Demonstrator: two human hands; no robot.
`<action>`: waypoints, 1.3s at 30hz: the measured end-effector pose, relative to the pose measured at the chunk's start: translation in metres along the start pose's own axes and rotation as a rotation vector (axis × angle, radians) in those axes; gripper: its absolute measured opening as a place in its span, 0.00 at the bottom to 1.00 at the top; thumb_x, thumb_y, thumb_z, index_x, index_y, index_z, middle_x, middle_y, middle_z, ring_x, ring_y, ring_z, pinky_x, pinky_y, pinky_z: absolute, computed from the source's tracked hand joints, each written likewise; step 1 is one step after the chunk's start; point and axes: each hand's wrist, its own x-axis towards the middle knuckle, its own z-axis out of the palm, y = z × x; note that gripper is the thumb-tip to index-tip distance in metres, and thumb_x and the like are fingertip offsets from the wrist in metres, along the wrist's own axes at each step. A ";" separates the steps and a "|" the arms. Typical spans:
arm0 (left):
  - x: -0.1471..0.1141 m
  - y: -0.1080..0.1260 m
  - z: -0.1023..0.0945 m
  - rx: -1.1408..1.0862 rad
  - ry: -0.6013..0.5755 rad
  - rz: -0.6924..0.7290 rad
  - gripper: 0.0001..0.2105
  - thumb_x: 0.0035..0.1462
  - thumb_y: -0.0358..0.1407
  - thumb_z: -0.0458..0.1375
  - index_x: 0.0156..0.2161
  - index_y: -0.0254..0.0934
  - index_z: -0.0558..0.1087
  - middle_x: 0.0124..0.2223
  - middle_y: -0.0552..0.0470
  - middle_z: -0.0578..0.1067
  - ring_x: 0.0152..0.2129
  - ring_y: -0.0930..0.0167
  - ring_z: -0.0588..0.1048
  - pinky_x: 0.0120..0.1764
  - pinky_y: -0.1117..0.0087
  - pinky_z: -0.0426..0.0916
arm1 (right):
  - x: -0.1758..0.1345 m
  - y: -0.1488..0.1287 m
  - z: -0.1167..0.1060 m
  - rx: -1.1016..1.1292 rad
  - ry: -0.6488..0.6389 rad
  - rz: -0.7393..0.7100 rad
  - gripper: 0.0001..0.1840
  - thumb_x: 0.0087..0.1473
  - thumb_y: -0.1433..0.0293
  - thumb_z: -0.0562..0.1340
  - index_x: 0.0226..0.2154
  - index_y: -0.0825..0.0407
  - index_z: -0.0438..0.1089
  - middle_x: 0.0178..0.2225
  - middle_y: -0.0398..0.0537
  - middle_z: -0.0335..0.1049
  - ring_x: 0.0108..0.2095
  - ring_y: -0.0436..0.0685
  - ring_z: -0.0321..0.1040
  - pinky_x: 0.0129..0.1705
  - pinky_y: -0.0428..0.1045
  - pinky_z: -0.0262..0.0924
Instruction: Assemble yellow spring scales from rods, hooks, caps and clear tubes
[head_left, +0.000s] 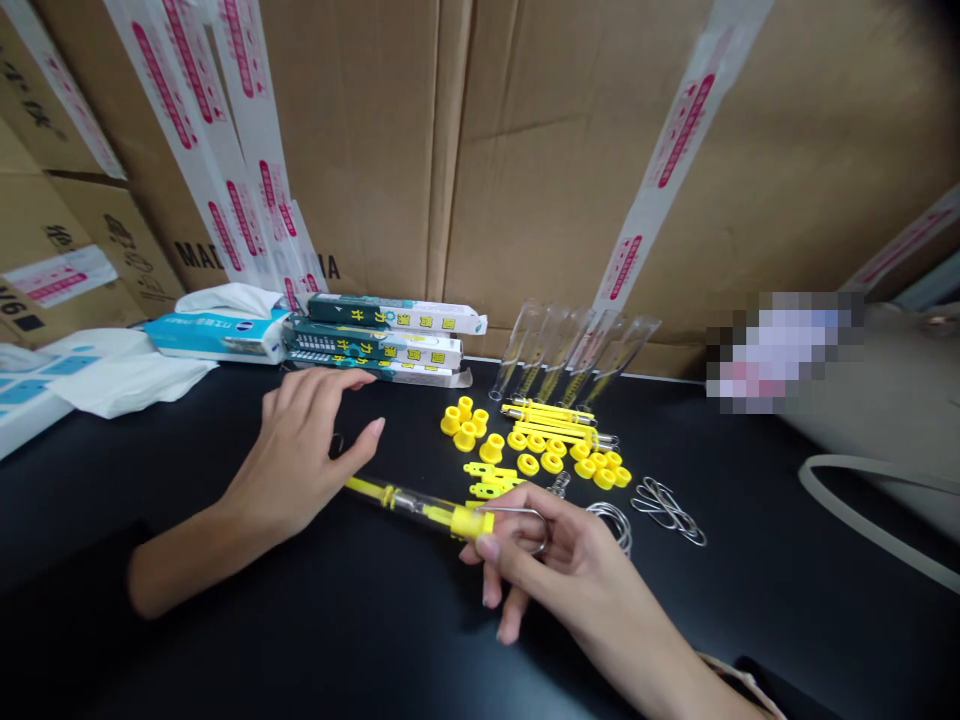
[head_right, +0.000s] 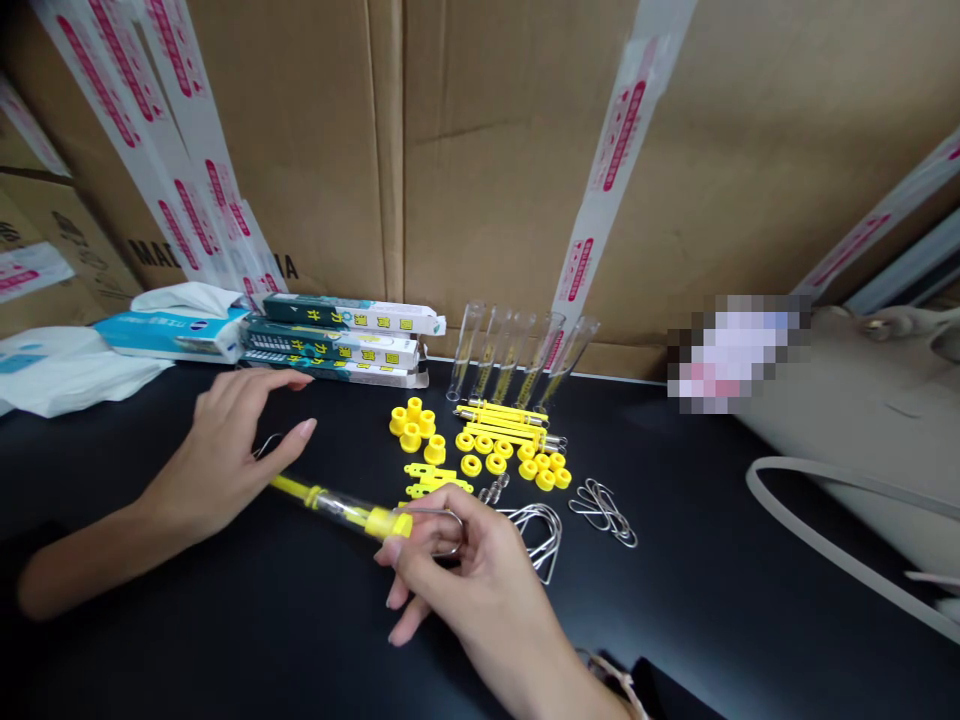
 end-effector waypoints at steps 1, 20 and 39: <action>-0.001 0.002 -0.002 0.046 0.024 0.119 0.16 0.61 0.42 0.55 0.52 0.40 0.70 0.51 0.42 0.75 0.54 0.51 0.67 0.55 0.47 0.58 | 0.000 0.000 0.000 0.002 -0.002 -0.005 0.23 0.47 0.57 0.73 0.35 0.53 0.66 0.28 0.44 0.73 0.23 0.49 0.71 0.20 0.42 0.72; -0.018 0.054 0.015 0.141 -0.035 0.630 0.21 0.67 0.50 0.49 0.32 0.36 0.72 0.24 0.53 0.72 0.20 0.69 0.71 0.24 0.67 0.61 | -0.008 -0.008 -0.008 -0.442 -0.017 -0.256 0.13 0.63 0.59 0.61 0.44 0.50 0.72 0.34 0.42 0.74 0.24 0.47 0.74 0.28 0.43 0.70; -0.028 0.062 0.016 0.077 -0.059 0.580 0.12 0.52 0.37 0.54 0.20 0.38 0.68 0.18 0.56 0.66 0.16 0.71 0.65 0.22 0.65 0.56 | -0.011 0.004 -0.006 -1.607 0.003 -1.035 0.20 0.68 0.75 0.50 0.25 0.54 0.66 0.21 0.45 0.64 0.21 0.54 0.61 0.19 0.52 0.48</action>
